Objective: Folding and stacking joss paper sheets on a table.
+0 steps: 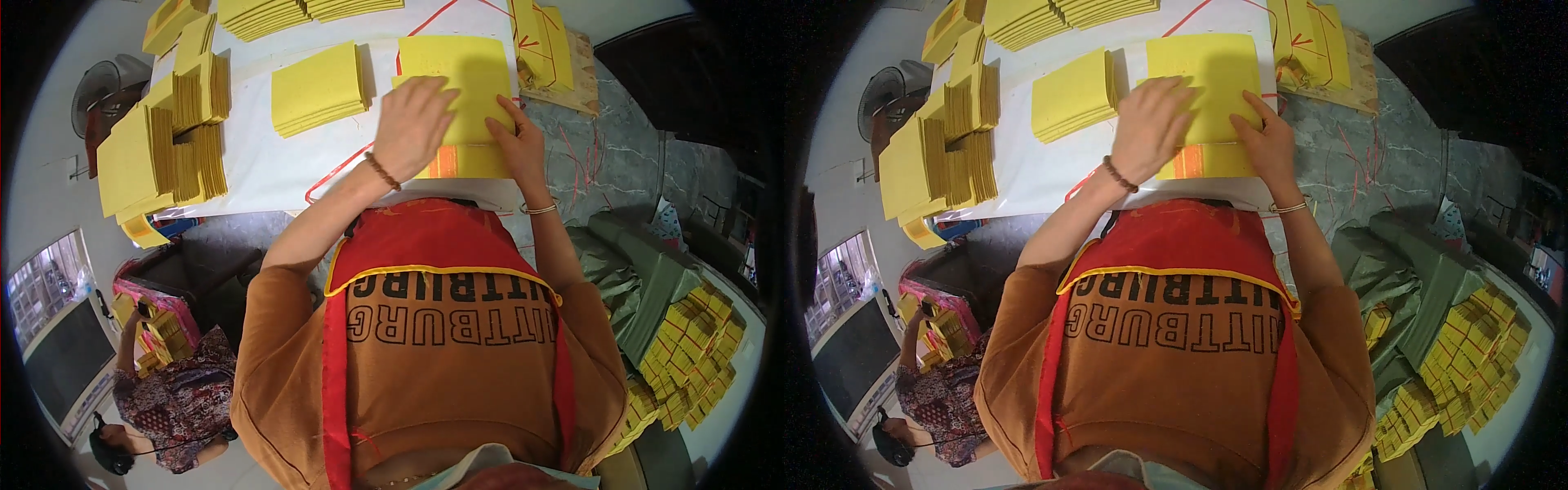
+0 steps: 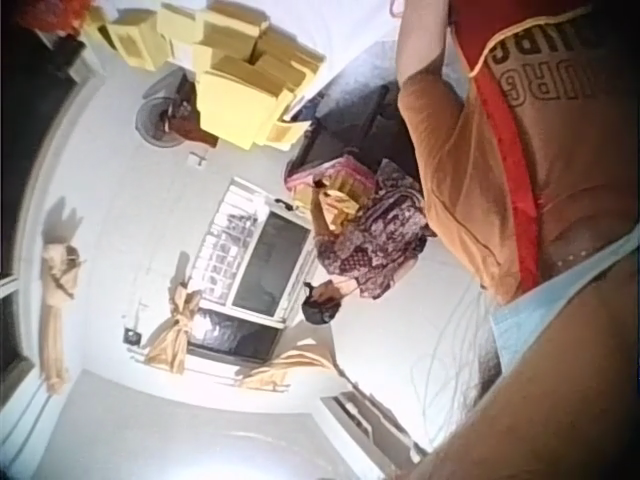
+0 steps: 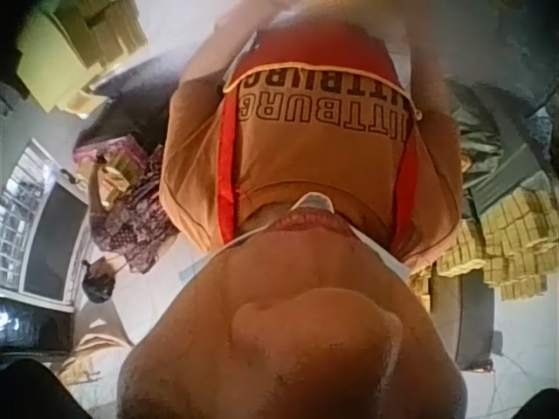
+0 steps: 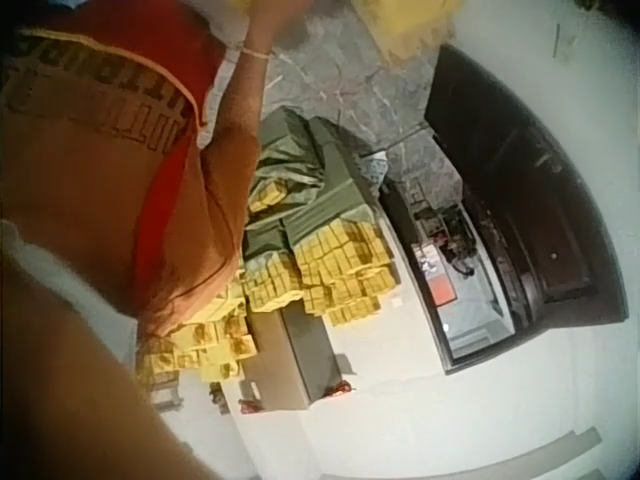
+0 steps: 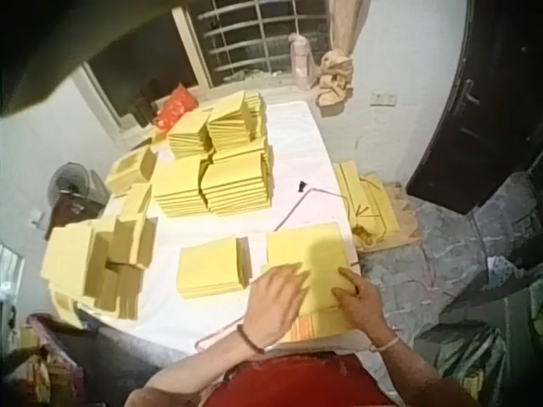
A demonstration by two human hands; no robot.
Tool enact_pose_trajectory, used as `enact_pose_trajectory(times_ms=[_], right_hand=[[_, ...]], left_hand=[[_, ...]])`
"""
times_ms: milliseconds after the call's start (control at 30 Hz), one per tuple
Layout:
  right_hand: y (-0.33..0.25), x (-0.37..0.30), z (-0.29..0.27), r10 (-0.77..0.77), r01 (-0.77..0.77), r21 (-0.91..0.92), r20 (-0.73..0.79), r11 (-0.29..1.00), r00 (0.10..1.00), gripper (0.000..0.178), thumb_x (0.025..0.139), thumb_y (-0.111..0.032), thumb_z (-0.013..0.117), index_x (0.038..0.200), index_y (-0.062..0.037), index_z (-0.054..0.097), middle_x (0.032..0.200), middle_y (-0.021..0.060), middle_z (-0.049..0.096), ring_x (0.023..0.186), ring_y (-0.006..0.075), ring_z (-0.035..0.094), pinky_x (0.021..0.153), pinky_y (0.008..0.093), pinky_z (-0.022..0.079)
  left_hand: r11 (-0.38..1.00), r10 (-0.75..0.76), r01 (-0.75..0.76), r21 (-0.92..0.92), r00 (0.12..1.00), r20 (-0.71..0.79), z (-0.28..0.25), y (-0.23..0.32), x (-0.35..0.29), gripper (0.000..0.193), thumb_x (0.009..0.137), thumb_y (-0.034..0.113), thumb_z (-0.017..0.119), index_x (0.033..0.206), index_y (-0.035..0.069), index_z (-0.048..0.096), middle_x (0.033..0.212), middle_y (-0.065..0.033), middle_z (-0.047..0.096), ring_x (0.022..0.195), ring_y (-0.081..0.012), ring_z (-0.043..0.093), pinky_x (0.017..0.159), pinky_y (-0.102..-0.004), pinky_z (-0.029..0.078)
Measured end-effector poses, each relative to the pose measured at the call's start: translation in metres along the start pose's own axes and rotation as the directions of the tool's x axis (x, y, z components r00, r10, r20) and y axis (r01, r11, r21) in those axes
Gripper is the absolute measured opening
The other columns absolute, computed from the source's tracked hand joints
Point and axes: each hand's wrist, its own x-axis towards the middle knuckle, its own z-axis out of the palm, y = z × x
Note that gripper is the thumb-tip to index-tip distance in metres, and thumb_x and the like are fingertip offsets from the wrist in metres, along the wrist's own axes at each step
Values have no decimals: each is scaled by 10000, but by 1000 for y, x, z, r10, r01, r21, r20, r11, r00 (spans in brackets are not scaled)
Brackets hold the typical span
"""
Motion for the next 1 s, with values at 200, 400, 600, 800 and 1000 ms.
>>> enact_pose_trajectory(times_ms=[200,400,600,800,1000], right_hand=[[-14,-2,-4,48,-44,-100,37,994,998,417,776,-186,673,1167,-64,594,1050,134,636,941,168,614,786,271,466],[-20,-39,2,-344,374,-729,200,574,918,495,810,-321,614,1257,-133,514,1326,64,444,1250,235,393,986,531,255],[-5,-49,5,-313,472,-753,360,458,879,534,865,-384,520,1315,-108,441,1432,42,331,1345,271,246,1016,637,122],[10,-37,-16,-237,299,-200,284,933,929,446,921,-259,484,1304,-34,440,1352,91,438,1304,259,323,1062,462,218],[-5,-22,-25,-26,24,405,-1,914,1000,367,967,-201,428,1257,20,474,1162,118,579,1116,205,518,975,326,372]], left_hand=[[981,48,-77,178,985,164,37,3,-12,451,831,298,589,1240,129,505,1302,-121,442,1186,-316,392,962,-446,320],[972,22,-64,227,983,183,43,1,-12,483,834,341,579,1267,152,478,1319,-114,429,1203,-312,377,979,-460,303],[981,99,-124,148,982,163,38,-11,-16,493,823,375,584,1244,134,500,1319,-115,422,1198,-303,376,960,-460,305],[908,290,-358,217,912,290,32,-6,-8,552,740,316,631,1180,4,514,1195,-191,503,974,-275,509,802,-374,428],[935,175,-262,237,926,335,31,3,1,481,693,138,619,1143,-15,540,1068,-172,599,847,-255,568,715,-338,469]])
